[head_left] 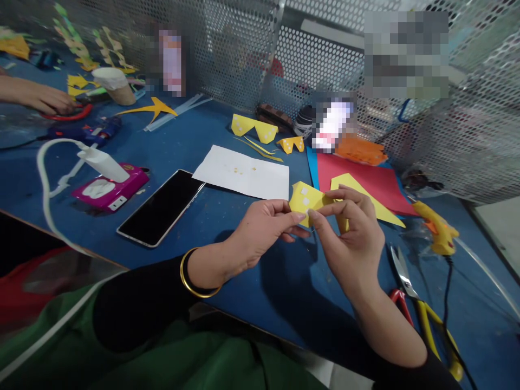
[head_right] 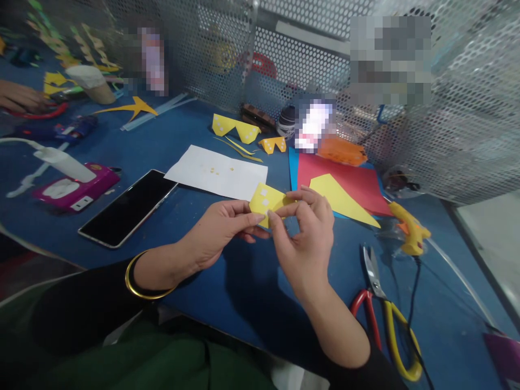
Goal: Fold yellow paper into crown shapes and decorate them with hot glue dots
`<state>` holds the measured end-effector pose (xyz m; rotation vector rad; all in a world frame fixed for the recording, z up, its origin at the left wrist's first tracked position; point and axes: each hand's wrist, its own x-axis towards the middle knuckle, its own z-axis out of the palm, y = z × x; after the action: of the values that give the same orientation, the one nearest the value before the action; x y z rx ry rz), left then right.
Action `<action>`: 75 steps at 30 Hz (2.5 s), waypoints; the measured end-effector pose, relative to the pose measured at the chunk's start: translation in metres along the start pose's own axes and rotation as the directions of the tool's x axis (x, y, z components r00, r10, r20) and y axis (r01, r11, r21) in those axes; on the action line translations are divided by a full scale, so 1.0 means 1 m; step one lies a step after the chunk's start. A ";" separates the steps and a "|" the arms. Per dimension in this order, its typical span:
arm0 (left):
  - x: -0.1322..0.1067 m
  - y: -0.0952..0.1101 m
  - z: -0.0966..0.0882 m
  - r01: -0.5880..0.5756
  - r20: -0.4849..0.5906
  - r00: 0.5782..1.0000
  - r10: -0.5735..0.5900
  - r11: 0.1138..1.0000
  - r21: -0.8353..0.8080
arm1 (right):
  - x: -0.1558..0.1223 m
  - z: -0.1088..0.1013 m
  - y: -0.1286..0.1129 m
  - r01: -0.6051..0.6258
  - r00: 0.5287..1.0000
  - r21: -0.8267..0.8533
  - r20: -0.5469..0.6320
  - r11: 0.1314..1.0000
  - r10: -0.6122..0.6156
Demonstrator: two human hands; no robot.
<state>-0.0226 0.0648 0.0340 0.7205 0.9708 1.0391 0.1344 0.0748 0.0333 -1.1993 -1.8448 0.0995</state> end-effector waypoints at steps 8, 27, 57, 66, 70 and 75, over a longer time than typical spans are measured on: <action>0.000 0.000 -0.001 -0.012 -0.007 1.000 0.012 1.000 0.004 | 0.006 -0.015 -0.002 -0.054 0.998 0.036 -0.025 0.998 0.055; 0.001 0.000 -0.001 0.034 0.031 0.999 -0.035 0.999 0.037 | 0.019 -0.030 0.006 -0.225 0.947 -0.039 0.228 0.974 0.228; 0.002 -0.001 -0.001 0.007 0.001 1.000 -0.008 0.994 0.107 | 0.018 -0.031 0.007 -0.215 0.951 -0.032 0.221 0.976 0.216; 0.004 -0.002 -0.001 -0.005 -0.013 1.000 0.007 0.993 0.122 | 0.018 -0.029 0.007 -0.249 0.941 -0.042 0.225 0.968 0.252; 0.005 -0.004 -0.002 0.007 -0.010 1.000 -0.006 0.995 0.104 | 0.019 -0.029 0.007 -0.255 0.937 -0.035 0.238 0.966 0.255; 0.006 -0.003 -0.003 -0.037 -0.064 0.997 0.042 0.997 0.075 | 0.023 -0.031 0.015 -0.211 0.936 -0.009 0.285 0.977 0.205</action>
<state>-0.0236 0.0695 0.0284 0.7728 1.0595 1.0716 0.1647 0.0881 0.0585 -1.4219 -1.9485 0.4310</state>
